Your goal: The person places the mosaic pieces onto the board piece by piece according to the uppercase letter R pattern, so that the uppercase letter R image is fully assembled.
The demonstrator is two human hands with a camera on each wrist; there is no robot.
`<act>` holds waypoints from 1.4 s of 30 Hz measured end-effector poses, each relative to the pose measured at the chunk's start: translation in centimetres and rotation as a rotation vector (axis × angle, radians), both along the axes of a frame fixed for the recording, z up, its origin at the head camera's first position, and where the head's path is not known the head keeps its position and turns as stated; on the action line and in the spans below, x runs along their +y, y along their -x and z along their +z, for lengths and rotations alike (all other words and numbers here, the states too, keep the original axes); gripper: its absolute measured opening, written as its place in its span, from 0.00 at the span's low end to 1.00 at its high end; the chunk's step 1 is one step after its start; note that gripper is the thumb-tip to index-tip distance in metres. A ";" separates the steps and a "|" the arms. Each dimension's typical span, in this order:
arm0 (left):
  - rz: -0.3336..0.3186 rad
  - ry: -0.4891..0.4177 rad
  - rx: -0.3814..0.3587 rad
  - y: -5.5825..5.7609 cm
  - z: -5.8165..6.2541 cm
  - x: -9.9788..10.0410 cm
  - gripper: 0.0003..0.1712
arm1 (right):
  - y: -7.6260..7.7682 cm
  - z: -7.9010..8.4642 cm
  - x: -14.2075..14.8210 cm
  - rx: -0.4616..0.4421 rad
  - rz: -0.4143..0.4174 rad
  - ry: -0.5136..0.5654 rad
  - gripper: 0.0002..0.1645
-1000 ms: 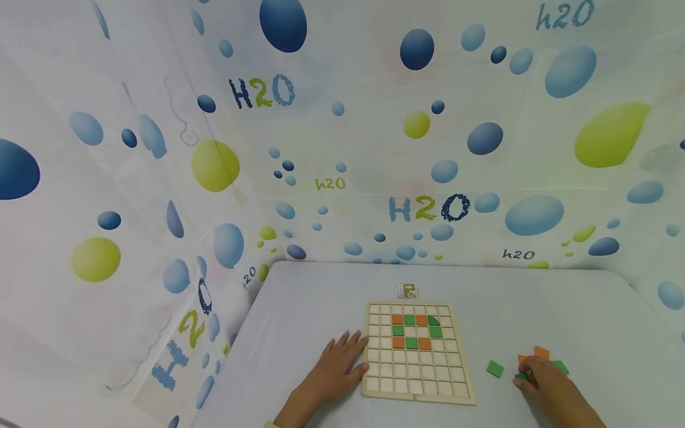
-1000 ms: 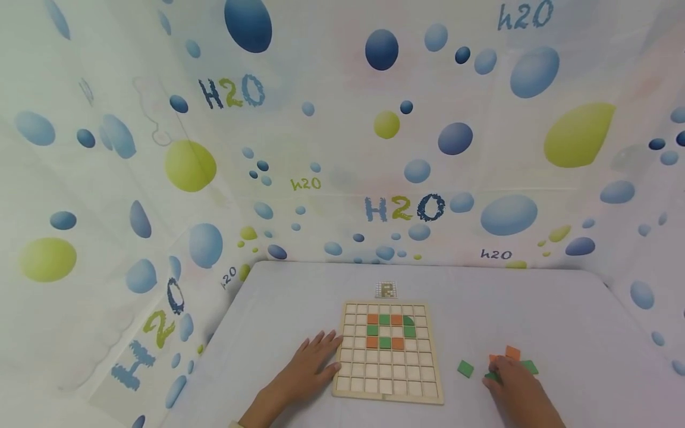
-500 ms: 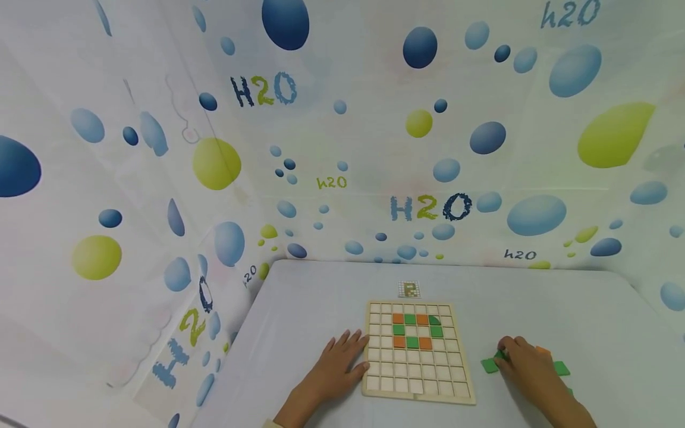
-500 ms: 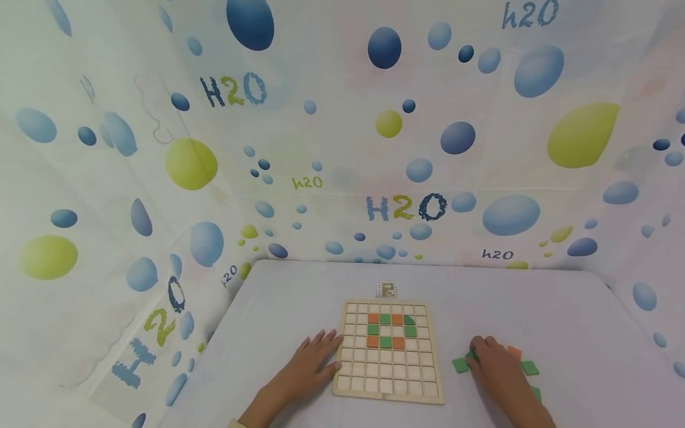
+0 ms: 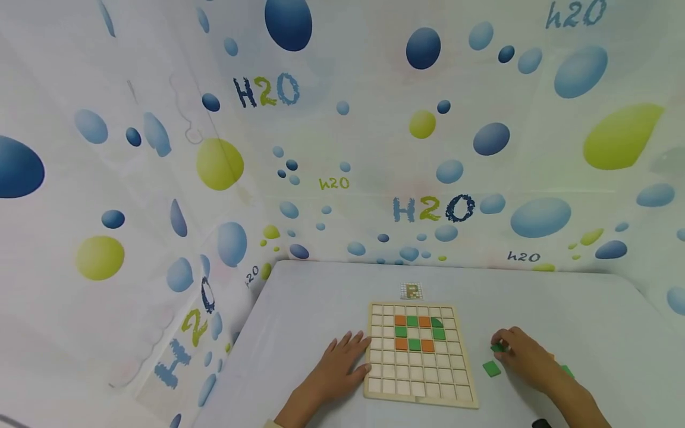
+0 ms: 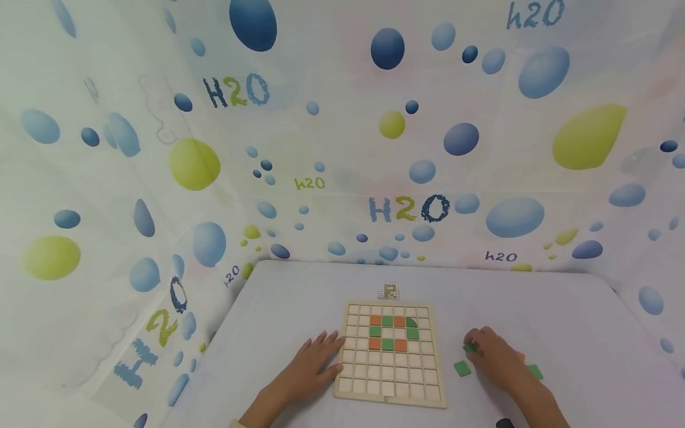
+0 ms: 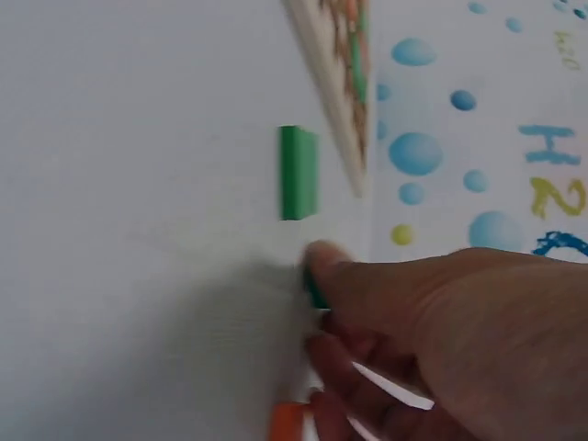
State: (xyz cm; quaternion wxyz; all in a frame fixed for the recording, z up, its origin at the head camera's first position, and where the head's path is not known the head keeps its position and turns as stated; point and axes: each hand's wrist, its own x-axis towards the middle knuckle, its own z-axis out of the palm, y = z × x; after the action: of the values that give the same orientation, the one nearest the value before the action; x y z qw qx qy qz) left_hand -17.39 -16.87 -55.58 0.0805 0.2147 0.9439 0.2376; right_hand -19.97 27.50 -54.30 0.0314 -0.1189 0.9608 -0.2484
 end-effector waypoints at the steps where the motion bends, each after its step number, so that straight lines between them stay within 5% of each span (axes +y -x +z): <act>1: 0.000 -0.001 -0.001 0.0 0.0 0.0 0.37 | 0.1 -0.1 0.0 0.018 -0.009 0.001 0.10; 14: 0.000 -0.003 0.010 0.1 0.0 0.2 0.36 | 0.2 -0.9 -0.6 0.114 -0.006 -0.014 0.12; 29: 0.002 0.004 0.008 0.0 -0.3 0.1 0.37 | 0.9 0.0 -5.9 0.022 0.030 0.092 0.16; 42: 0.002 0.002 0.010 0.1 -0.1 0.0 0.37 | 0.0 0.1 -10.2 0.127 0.161 0.090 0.11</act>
State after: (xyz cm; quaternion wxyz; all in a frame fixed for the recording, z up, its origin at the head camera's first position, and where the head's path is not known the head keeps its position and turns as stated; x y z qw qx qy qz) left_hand -17.44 -16.89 -55.63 0.0758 0.2148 0.9448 0.2356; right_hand -19.94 17.34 -54.24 -0.0150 -0.2126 0.9361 -0.2797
